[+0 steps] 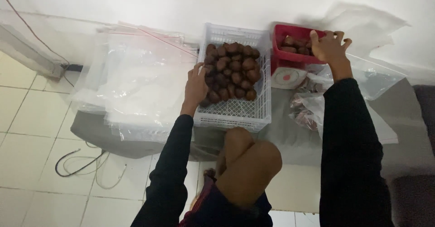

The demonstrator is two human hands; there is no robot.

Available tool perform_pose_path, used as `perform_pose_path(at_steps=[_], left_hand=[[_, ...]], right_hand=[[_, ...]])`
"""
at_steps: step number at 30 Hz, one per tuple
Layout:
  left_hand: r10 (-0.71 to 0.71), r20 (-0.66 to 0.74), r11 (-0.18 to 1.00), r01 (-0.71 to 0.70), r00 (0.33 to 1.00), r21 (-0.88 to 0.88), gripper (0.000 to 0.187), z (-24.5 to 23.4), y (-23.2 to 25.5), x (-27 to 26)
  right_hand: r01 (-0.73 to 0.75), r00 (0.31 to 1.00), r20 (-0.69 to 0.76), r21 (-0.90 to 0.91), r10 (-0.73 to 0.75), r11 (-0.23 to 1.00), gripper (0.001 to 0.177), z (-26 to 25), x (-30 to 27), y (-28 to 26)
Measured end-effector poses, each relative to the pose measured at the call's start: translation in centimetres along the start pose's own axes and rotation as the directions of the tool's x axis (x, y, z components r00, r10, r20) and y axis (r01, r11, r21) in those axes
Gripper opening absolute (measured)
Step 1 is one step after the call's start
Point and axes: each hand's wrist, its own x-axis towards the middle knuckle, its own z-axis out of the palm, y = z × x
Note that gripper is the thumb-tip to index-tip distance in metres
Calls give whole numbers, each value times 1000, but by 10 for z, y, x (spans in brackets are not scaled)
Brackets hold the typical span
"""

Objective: Packing salak fruits from a white crate into individual plastic bags.

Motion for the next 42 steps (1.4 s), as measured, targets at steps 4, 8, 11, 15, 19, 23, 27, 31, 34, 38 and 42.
perform_pose_path(at_steps=[4, 8, 11, 15, 19, 23, 27, 31, 34, 38, 42], left_hand=[[-20, 22, 999, 20, 1000, -35, 51, -8, 7, -3], [-16, -3, 1000, 16, 1000, 8, 48, -8, 8, -4], [-7, -18, 1000, 7, 1000, 6, 47, -3, 4, -3], [-13, -21, 999, 12, 1000, -45, 46, -8, 7, -5], [-15, -11, 1000, 15, 1000, -9, 47, 3, -1, 0], [-16, -15, 999, 16, 1000, -33, 47, 1, 1, -2], [-8, -24, 999, 7, 1000, -45, 46, -2, 2, -4], [-15, -8, 1000, 15, 1000, 3, 45, -4, 6, -3], [-50, 15, 999, 50, 999, 16, 44, -3, 6, -2], [-39, 21, 999, 40, 999, -9, 45, -3, 4, 0], [-20, -12, 999, 19, 1000, -41, 48, -12, 11, -6]], right_hand=[[24, 1000, 3, 0, -24, 1000, 96, -2, -15, -9], [21, 999, 26, -9, -21, 1000, 97, -12, -23, -19], [19, 999, 35, -36, -18, 999, 96, -12, -23, -22], [22, 1000, 10, -71, -21, 997, 91, -3, -14, -18], [23, 999, 26, -61, -21, 998, 91, -2, -15, -18], [22, 1000, 22, -92, -20, 996, 92, 0, -13, -14], [19, 1000, 22, -93, -17, 996, 93, 8, -6, -8], [34, 999, 6, -28, -34, 999, 89, 1, -16, -14], [31, 999, 26, -60, -30, 998, 92, 4, -14, -11], [34, 999, 27, -52, -32, 998, 91, 3, -12, -12], [77, 993, -91, -58, -82, 995, 87, -3, -28, -21]])
